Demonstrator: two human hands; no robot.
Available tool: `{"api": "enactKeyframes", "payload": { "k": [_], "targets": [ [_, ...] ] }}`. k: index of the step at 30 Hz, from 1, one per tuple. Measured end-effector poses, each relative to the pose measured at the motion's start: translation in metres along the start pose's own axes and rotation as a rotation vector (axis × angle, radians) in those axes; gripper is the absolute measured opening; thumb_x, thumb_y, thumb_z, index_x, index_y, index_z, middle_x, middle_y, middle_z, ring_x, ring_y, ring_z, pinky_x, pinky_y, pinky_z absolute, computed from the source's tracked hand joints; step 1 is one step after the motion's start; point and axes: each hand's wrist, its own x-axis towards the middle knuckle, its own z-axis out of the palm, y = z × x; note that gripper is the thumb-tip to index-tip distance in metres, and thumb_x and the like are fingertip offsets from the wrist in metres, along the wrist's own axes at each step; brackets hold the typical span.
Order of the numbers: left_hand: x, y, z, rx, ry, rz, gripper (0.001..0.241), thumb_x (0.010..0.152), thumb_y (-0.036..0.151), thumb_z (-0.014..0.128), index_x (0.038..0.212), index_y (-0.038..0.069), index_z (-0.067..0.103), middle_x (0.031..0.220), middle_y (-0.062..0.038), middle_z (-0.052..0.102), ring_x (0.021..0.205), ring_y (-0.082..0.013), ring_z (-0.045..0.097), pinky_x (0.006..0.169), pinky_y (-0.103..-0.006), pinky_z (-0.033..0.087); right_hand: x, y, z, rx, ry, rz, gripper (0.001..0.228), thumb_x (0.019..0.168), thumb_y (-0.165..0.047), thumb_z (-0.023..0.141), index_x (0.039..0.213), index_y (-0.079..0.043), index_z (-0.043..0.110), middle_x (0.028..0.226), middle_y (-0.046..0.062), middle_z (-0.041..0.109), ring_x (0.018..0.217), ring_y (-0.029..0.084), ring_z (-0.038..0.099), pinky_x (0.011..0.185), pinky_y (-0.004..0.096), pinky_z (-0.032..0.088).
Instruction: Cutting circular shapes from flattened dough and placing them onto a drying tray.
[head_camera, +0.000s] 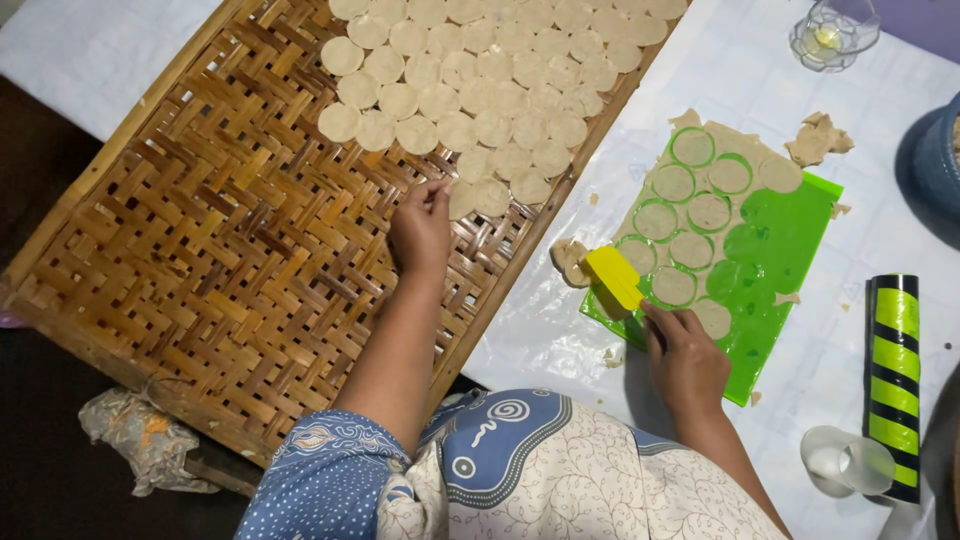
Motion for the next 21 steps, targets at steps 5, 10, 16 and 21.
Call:
{"api": "enactKeyframes", "payload": {
  "k": [5,10,16,21],
  "targets": [
    [0.009,-0.012,0.014,-0.023,0.169,0.134,0.013,0.088,0.032,0.077,0.100,0.028,0.080,0.097,0.002,0.074,0.090,-0.0241,0.076,0.079,-0.0376,0.060,-0.008,0.013,-0.004,0.015,-0.024,0.094,0.021,0.101,-0.036,0.068,0.119,-0.043,0.073,0.102,-0.005,0.068,0.091,0.030,0.073,0.081,0.046,0.062],
    [0.010,-0.016,0.020,-0.056,0.148,0.209,0.015,0.088,0.028,0.078,0.102,0.025,0.081,0.100,-0.001,0.072,0.091,-0.0263,0.075,0.081,-0.0387,0.061,-0.006,0.051,-0.001,-0.038,-0.003,0.194,0.020,0.101,-0.036,0.067,0.119,-0.043,0.073,0.102,-0.005,0.068,0.091,0.029,0.073,0.082,0.046,0.062],
    [0.013,-0.018,0.024,-0.090,0.099,0.297,0.017,0.089,0.025,0.077,0.106,0.023,0.080,0.101,-0.003,0.069,0.094,-0.0281,0.073,0.083,-0.0399,0.059,0.047,0.113,-0.002,-0.167,0.068,0.315,0.016,0.100,-0.034,0.068,0.112,-0.043,0.074,0.096,-0.006,0.066,0.085,0.027,0.073,0.078,0.043,0.061],
    [0.010,-0.018,0.021,-0.100,0.134,0.346,0.019,0.091,0.021,0.077,0.110,0.020,0.078,0.103,-0.004,0.067,0.096,-0.0298,0.072,0.086,-0.0412,0.057,0.100,0.131,0.007,-0.259,0.123,0.351,0.014,0.098,-0.033,0.069,0.106,-0.042,0.075,0.091,-0.008,0.064,0.079,0.025,0.073,0.074,0.041,0.061]
  ]
}}
